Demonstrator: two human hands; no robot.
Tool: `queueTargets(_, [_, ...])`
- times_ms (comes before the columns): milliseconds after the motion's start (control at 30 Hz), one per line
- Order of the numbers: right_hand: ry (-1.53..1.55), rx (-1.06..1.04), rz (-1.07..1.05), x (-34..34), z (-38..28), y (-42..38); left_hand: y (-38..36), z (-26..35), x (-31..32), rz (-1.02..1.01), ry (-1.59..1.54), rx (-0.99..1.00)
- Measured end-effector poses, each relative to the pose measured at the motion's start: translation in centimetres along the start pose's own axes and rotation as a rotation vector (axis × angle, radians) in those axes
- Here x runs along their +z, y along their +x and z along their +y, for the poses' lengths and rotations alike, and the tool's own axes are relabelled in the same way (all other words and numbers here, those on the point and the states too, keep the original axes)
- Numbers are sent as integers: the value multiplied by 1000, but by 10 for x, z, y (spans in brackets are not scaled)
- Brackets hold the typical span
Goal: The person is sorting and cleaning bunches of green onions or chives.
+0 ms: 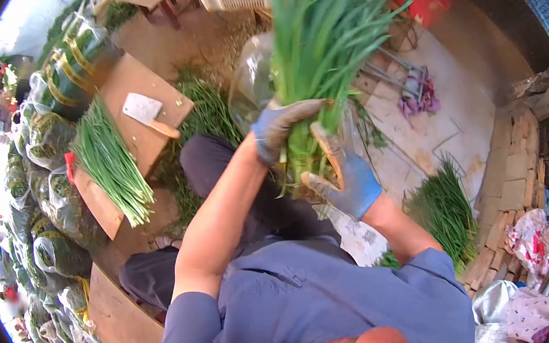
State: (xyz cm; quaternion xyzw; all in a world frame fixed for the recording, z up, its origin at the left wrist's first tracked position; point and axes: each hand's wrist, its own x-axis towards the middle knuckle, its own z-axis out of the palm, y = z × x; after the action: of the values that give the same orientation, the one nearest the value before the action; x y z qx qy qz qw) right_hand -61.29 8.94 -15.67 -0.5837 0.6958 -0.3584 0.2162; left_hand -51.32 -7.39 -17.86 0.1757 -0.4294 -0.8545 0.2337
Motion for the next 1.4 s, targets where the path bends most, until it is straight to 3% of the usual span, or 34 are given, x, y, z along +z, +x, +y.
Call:
queueTargets(67, [454, 237, -152, -16, -17, 4, -15, 25, -36, -50, -147, -149])
queueTargets(133, [737, 150, 99, 7, 19, 19, -35, 37, -60, -35, -284, -138])
queueTargets(200, [818, 142, 195, 16, 30, 51, -60, 49, -67, -94, -430, -155])
queueTargets(233, [1071, 207, 165, 44, 40, 64, -73, 53, -63, -8, -372, -110])
queueTargets(267, [1279, 258, 32, 71, 55, 78, -86, 57, -69, -93, -402, -117])
queueTargets(333, [1671, 366, -273, 111, 70, 108, -113, 56, -82, -19, -309, -75])
queueTargets(533, [2246, -160, -680, 156, -2, 195, -197, 57, -103, 202, -103, -73])
queueTargets(567, [2042, -28, -442, 163, -4, 194, -208, 56, -109, 236, -89, -115])
queueTargets(700, [1875, 138, -349, 178, -47, 186, -244, 53, -145, 189, -89, -255])
queueTargets(800, [1883, 168, -505, 206, -53, 188, -262, 52, -159, 192, -140, -311])
queueTargets(833, [1911, 215, -516, 217, -53, 191, -270, 43, -182, 197, -106, -347])
queueTargets(867, [1915, 177, -633, 216, -59, 191, -284, 8, -244, 150, 0, -353])
queueTargets(900, [1918, 142, -749, 206, -70, 190, -291, 6, -247, 220, 20, -405])
queueTargets(933, [1916, 103, -865, 200, -80, 189, -296, 10, -240, 228, -122, -421])
queueTargets(967, [1903, 159, -751, 204, -89, 183, -300, 15, -232, 240, -264, -439])
queueTargets(1000, [1922, 165, -794, 208, -90, 187, -302, 24, -214, 185, -570, -412])
queueTargets(1067, [1955, 173, -886, 217, -95, 202, -302, 17, -227, 56, -501, -398])
queueTargets(1133, [2017, 196, -991, 225, -101, 212, -312, -8, -260, -10, -785, -474])
queueTargets(1200, [1953, 205, -1041, 250, -96, 230, -310, -15, -264, 29, -610, -358])
queueTargets(1333, [1885, 317, -943, 287, -102, 236, -307, 6, -222, 304, -411, -206])
queueTargets(1367, [1845, 361, -908, 290, -104, 234, -311, -8, -232, 278, -416, -204])
queueTargets(1400, [1804, 405, -874, 293, -106, 232, -313, -7, -233, 279, -183, -139])
